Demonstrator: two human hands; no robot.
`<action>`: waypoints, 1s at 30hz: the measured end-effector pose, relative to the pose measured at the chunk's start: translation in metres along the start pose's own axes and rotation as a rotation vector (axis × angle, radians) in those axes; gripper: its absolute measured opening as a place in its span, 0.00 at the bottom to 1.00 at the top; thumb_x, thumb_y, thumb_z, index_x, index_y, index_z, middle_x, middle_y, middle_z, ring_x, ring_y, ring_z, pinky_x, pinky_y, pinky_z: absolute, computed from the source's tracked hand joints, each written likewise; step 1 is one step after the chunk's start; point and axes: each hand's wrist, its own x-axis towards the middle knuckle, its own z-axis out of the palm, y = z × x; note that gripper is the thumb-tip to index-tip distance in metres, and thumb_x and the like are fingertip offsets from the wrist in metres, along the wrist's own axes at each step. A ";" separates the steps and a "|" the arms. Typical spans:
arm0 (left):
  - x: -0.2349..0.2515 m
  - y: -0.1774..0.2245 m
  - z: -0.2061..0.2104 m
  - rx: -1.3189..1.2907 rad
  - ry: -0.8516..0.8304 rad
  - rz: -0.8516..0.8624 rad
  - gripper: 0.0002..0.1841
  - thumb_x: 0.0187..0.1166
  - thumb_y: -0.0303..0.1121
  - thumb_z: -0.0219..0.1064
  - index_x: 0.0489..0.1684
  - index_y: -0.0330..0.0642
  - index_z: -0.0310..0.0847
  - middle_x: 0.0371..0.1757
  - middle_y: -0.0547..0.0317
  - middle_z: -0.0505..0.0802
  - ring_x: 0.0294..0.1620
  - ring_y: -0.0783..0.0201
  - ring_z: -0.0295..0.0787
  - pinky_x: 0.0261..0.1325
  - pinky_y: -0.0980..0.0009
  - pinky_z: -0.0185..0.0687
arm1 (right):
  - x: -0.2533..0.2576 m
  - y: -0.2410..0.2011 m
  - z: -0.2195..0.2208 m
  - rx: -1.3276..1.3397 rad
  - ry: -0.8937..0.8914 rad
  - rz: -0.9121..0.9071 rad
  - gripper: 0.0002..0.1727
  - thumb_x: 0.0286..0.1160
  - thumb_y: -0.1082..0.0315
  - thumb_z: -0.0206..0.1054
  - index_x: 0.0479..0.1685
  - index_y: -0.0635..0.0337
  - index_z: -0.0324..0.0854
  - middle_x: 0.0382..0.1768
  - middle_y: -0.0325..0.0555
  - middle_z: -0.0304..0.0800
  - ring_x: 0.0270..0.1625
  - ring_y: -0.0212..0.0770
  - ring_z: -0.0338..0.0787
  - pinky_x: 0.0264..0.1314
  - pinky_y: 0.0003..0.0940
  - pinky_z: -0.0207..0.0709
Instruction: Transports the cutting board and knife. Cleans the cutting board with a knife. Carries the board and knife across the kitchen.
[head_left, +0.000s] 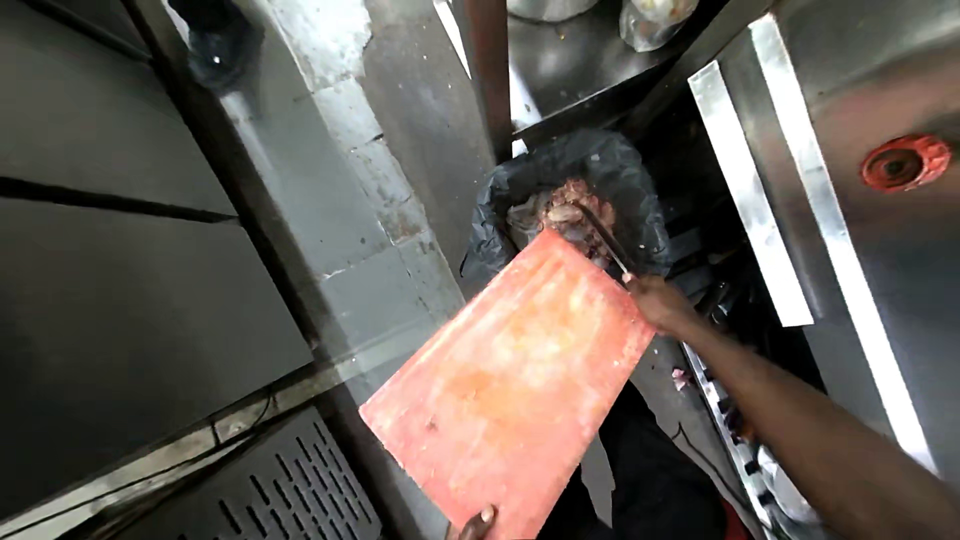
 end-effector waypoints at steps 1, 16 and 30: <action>0.003 -0.004 0.001 -0.019 -0.007 0.010 0.10 0.67 0.20 0.60 0.41 0.39 0.81 0.28 0.57 0.96 0.29 0.65 0.96 0.36 0.63 0.95 | -0.015 -0.004 0.004 0.011 0.001 -0.028 0.35 0.94 0.42 0.41 0.60 0.63 0.84 0.54 0.66 0.89 0.61 0.66 0.88 0.64 0.69 0.77; 0.004 0.002 -0.008 0.053 0.017 0.041 0.12 0.72 0.17 0.53 0.43 0.40 0.80 0.28 0.60 0.96 0.29 0.67 0.95 0.36 0.65 0.95 | -0.027 -0.008 0.035 -0.018 -0.222 -0.162 0.29 0.95 0.47 0.45 0.63 0.62 0.84 0.55 0.66 0.89 0.61 0.64 0.89 0.65 0.69 0.77; 0.008 0.000 -0.007 -0.003 -0.118 0.087 0.12 0.72 0.22 0.59 0.39 0.50 0.86 0.33 0.63 0.97 0.35 0.70 0.96 0.43 0.67 0.94 | -0.175 0.025 0.110 -0.213 -0.490 -0.595 0.37 0.87 0.32 0.45 0.54 0.58 0.80 0.31 0.58 0.89 0.40 0.64 0.93 0.42 0.66 0.83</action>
